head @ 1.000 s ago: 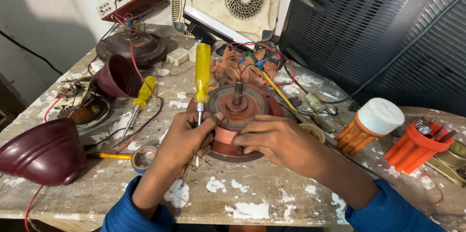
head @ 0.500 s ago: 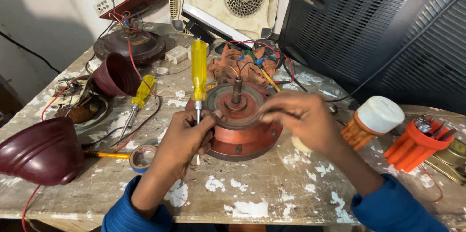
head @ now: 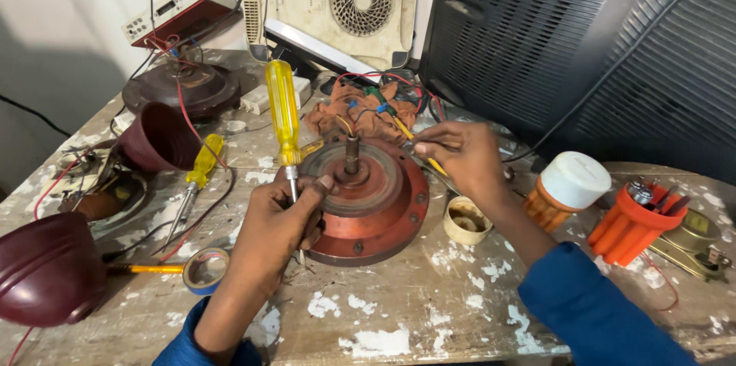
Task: The person uses a screwdriver to unscrew screws from the red housing of a ceiling fan motor, steadying the housing with the other hand, and drops the removed screws into a small cup on the bench. They work around the housing, repositioning the screwdriver on successive screws.
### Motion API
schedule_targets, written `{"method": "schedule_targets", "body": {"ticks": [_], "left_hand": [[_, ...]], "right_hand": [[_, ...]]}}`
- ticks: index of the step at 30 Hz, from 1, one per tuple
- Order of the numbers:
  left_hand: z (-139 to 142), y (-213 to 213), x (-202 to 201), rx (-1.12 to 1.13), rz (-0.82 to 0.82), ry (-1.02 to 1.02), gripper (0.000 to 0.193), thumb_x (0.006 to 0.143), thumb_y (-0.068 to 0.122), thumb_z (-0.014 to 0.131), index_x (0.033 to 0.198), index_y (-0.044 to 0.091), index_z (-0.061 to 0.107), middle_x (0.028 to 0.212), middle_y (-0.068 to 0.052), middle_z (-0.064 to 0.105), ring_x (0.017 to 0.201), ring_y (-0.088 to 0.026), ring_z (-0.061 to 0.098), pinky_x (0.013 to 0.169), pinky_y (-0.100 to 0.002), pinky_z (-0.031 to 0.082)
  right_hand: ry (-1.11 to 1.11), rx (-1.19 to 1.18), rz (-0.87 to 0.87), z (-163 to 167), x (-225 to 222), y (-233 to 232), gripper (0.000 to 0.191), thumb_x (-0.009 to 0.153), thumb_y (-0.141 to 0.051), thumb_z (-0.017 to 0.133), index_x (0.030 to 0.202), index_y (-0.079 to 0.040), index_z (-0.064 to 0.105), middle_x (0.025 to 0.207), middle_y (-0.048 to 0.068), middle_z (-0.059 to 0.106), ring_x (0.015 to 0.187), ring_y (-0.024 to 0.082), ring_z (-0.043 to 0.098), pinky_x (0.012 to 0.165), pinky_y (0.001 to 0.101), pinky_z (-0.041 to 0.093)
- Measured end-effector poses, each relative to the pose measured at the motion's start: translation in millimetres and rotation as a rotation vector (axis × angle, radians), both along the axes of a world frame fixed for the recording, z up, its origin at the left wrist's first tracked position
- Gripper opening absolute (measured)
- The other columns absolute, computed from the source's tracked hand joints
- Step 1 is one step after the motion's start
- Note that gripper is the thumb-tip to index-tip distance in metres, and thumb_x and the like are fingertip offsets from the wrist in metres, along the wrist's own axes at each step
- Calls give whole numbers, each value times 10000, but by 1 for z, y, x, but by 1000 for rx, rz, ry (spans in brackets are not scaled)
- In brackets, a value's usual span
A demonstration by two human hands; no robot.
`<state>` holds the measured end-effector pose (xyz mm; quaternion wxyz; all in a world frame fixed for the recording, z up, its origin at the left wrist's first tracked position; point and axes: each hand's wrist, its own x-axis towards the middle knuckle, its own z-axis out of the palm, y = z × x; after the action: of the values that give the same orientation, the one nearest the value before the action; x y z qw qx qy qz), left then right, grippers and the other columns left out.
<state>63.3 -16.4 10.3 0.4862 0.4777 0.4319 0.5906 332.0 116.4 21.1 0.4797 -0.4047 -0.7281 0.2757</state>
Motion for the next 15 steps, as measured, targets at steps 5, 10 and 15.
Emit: {"method": "schedule_targets", "body": {"ticks": [5,10,15], "left_hand": [[1,1,-1,-28,-15,-29,300,957,233,676,743,22,665,524,29,464,429,-80,383,417,-278,305],[1,0,-1,-34,-19,-16,305,960,231,678,742,20,651,527,33,450,433,-79,372,418,-285,305],[1,0,-1,-19,-36,-10,317,962,237,681,745,9,650,531,36,451,437,-77,371,417,-280,298]], "right_hand": [[-124,69,-29,3,-12,-6,148,854,-64,782,989,-5,790,935,77,816,856,117,766,791,254,611],[-192,55,-75,9,-15,-10,126,871,-76,777,983,-21,796,921,76,821,809,120,765,744,276,602],[-151,94,15,8,-14,-8,126,868,-60,770,983,-12,779,952,73,817,867,113,773,803,265,619]]}}
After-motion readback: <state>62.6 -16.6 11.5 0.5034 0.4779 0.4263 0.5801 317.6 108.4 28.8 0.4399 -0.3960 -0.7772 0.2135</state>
